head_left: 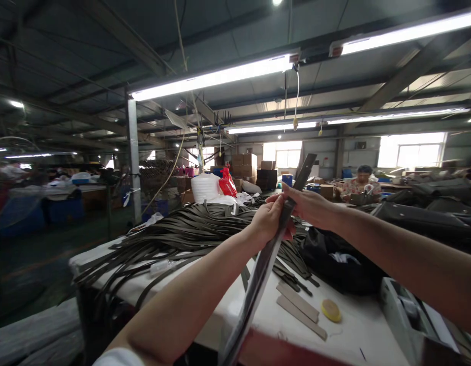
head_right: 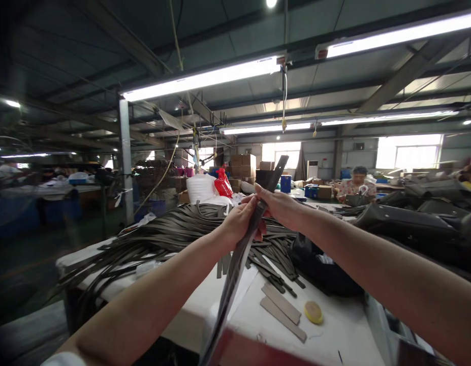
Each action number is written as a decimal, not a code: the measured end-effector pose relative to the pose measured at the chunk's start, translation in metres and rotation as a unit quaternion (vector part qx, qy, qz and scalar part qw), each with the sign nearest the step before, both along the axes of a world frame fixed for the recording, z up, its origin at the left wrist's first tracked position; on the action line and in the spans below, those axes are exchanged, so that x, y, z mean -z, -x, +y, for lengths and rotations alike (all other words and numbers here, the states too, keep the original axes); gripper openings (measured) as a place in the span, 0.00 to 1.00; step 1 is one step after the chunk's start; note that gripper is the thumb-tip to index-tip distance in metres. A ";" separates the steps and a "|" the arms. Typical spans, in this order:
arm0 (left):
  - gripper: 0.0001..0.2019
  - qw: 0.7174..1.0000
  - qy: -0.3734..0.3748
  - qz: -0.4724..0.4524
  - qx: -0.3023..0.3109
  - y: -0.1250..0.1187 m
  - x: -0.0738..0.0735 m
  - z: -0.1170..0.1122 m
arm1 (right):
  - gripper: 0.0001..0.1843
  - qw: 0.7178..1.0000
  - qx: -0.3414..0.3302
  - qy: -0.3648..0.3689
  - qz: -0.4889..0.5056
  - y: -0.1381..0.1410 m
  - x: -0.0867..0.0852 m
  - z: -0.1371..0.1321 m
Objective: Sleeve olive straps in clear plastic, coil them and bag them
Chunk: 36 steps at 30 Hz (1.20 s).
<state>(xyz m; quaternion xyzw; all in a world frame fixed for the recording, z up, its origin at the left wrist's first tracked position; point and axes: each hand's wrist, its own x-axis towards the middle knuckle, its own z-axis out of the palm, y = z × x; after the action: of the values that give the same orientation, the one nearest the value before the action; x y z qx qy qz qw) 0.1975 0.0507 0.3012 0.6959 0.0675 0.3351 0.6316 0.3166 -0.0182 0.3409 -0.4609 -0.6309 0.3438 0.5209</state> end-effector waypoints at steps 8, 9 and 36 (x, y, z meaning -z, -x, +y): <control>0.31 0.999 -0.023 0.039 0.005 -0.005 0.027 0.000 | 0.13 0.942 0.248 -0.166 0.154 -0.039 -0.031 0.003; 0.31 0.999 -0.023 0.042 0.009 -0.006 0.029 0.000 | 0.13 0.934 0.268 -0.187 0.146 -0.045 -0.035 0.002; 0.27 0.999 -0.031 -0.027 0.005 -0.002 -0.058 -0.002 | 0.19 0.874 0.371 -0.285 -0.131 -0.008 -0.093 0.001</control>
<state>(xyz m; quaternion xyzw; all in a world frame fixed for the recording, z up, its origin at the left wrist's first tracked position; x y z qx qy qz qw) 0.1996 0.0491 0.3596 0.7063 0.0366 0.3523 0.6130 0.3249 -0.0175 0.4339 -0.5336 -0.5464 -0.1327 0.6317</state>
